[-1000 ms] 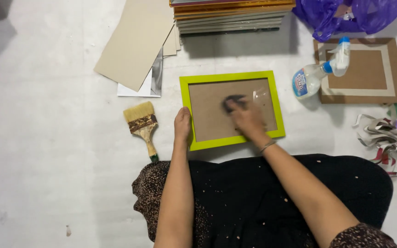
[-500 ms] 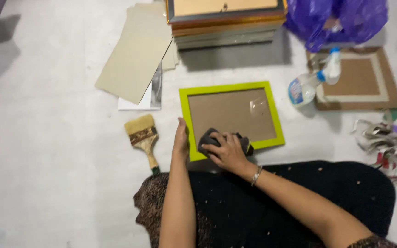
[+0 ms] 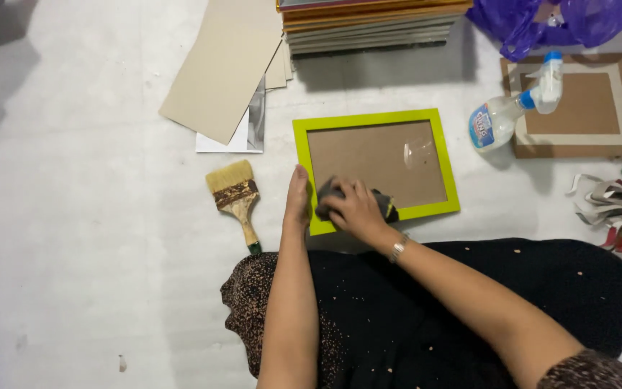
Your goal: Cleaning a picture frame using a brush, spray cleaner, and a cloth
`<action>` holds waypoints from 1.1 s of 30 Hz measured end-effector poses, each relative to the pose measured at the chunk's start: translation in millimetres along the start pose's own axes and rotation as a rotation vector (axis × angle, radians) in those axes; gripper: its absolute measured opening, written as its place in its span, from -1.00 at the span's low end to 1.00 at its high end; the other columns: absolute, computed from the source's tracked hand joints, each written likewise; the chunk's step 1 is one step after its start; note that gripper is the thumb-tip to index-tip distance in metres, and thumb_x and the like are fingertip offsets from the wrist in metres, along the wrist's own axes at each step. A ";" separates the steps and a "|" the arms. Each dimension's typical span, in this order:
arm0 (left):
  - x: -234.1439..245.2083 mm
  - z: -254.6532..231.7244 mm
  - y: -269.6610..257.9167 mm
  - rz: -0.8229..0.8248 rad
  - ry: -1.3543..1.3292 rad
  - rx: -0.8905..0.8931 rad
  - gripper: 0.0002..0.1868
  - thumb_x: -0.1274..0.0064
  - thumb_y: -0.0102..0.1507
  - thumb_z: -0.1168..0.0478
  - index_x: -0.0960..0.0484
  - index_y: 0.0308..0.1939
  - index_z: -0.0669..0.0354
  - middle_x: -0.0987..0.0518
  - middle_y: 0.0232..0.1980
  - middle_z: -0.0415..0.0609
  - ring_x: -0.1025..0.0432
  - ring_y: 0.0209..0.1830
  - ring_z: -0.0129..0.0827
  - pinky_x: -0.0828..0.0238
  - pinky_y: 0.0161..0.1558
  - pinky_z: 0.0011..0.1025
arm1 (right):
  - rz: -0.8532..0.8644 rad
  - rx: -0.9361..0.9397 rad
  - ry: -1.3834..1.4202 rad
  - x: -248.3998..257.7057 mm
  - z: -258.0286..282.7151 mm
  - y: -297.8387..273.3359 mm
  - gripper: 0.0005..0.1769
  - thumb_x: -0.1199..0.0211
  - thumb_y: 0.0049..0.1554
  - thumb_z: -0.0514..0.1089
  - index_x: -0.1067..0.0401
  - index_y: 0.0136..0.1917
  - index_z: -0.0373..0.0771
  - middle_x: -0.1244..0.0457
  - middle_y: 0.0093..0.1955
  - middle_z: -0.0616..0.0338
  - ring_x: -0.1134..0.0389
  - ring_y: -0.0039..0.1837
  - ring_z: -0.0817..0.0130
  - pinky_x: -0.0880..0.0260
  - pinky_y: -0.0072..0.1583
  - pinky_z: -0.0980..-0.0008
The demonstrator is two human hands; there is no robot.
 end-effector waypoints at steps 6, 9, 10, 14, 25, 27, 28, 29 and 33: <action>21.9 59.4 43.5 0.031 0.073 -0.121 -0.53 0.04 0.43 -0.04 -0.43 0.29 0.18 -0.47 -0.09 -0.07 -0.36 -0.02 -0.25 -0.33 0.08 -0.20 | 0.192 0.018 -0.065 8.9 -49.8 -34.5 -0.60 -0.41 -0.01 -0.06 -0.47 0.11 0.23 -0.18 0.28 0.20 -0.28 0.23 -0.09 -0.43 0.13 -0.04; 24.9 72.4 53.4 0.045 0.029 -0.152 -0.61 0.01 0.43 -0.02 -0.49 0.20 0.15 -0.53 -0.11 -0.07 -0.40 -0.05 -0.28 -0.34 0.08 -0.21 | 0.311 -0.151 -0.124 14.5 -113.2 -51.1 -0.63 -0.40 0.02 -0.06 -0.48 0.11 0.21 -0.18 0.27 0.19 -0.30 0.28 -0.14 -0.47 0.17 -0.06; 27.7 79.1 59.1 0.050 0.004 -0.160 -0.62 -0.01 0.42 -0.02 -0.51 0.18 0.13 -0.57 -0.09 -0.05 -0.43 -0.04 -0.29 -0.37 0.08 -0.21 | 0.355 -0.238 -0.135 15.4 -137.7 -57.3 -0.63 -0.40 0.04 -0.06 -0.48 0.13 0.20 -0.18 0.27 0.18 -0.31 0.29 -0.18 -0.49 0.19 -0.07; 29.4 82.5 64.6 0.061 -0.026 -0.141 -0.63 0.00 0.43 -0.02 -0.51 0.15 0.15 -0.59 -0.09 -0.03 -0.47 -0.05 -0.25 -0.40 0.08 -0.19 | 0.476 -0.442 -0.258 14.1 -219.2 -84.1 -0.55 -0.35 0.09 -0.01 -0.46 0.26 0.31 -0.16 0.28 0.18 -0.33 0.27 -0.20 -0.52 0.14 -0.15; 25.9 59.2 48.7 0.020 0.111 -0.098 -0.44 0.03 0.42 -0.14 -0.43 0.33 0.18 -0.58 0.07 0.12 -0.43 0.08 -0.13 -0.36 0.12 -0.10 | 0.176 -0.597 -0.167 41.7 -246.1 -46.3 -0.78 -0.33 0.10 -0.13 -0.55 0.06 -0.02 -0.10 0.20 0.12 -0.27 0.24 -0.23 -0.48 0.10 -0.24; 28.5 67.6 53.5 0.018 0.118 -0.085 -0.44 0.03 0.42 -0.15 -0.43 0.33 0.16 -0.58 0.08 0.12 -0.42 0.09 -0.13 -0.36 0.13 -0.09 | 0.129 -0.606 -0.164 41.1 -257.6 -26.5 -0.79 -0.32 0.11 -0.14 -0.53 0.06 -0.03 -0.09 0.20 0.11 -0.25 0.26 -0.22 -0.48 0.12 -0.24; 30.0 72.8 55.9 0.016 0.123 -0.070 -0.44 0.04 0.42 -0.16 -0.44 0.33 0.15 -0.58 0.10 0.11 -0.42 0.09 -0.14 -0.36 0.14 -0.08 | 0.084 -0.616 -0.164 42.0 -263.5 -17.1 -0.81 -0.31 0.13 -0.15 -0.51 0.05 -0.05 -0.08 0.21 0.11 -0.23 0.28 -0.21 -0.47 0.13 -0.23; 29.1 73.5 53.9 0.016 0.126 -0.069 -0.44 0.04 0.42 -0.16 -0.44 0.33 0.15 -0.58 0.10 0.11 -0.42 0.09 -0.14 -0.36 0.14 -0.08 | 0.084 -0.617 -0.161 46.1 -257.9 -9.3 -0.81 -0.31 0.13 -0.15 -0.51 0.05 -0.05 -0.08 0.21 0.11 -0.23 0.28 -0.21 -0.47 0.13 -0.23; 30.3 76.4 53.1 0.016 0.132 -0.074 -0.29 0.06 0.39 -0.25 -0.34 0.45 0.13 -0.51 0.29 0.21 -0.33 0.35 0.07 -0.26 0.30 0.07 | -0.124 -0.619 -0.215 66.6 -247.1 19.1 -0.79 -0.35 0.13 -0.28 -0.39 0.02 -0.25 -0.02 0.12 0.01 -0.21 0.18 -0.27 -0.51 0.04 -0.18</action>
Point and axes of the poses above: each hand's wrist, its own y-axis towards the middle knuckle, its own x-axis out of the back of the hand, z = x × y, the point moved 7 cm from there along y, towards the middle knuckle
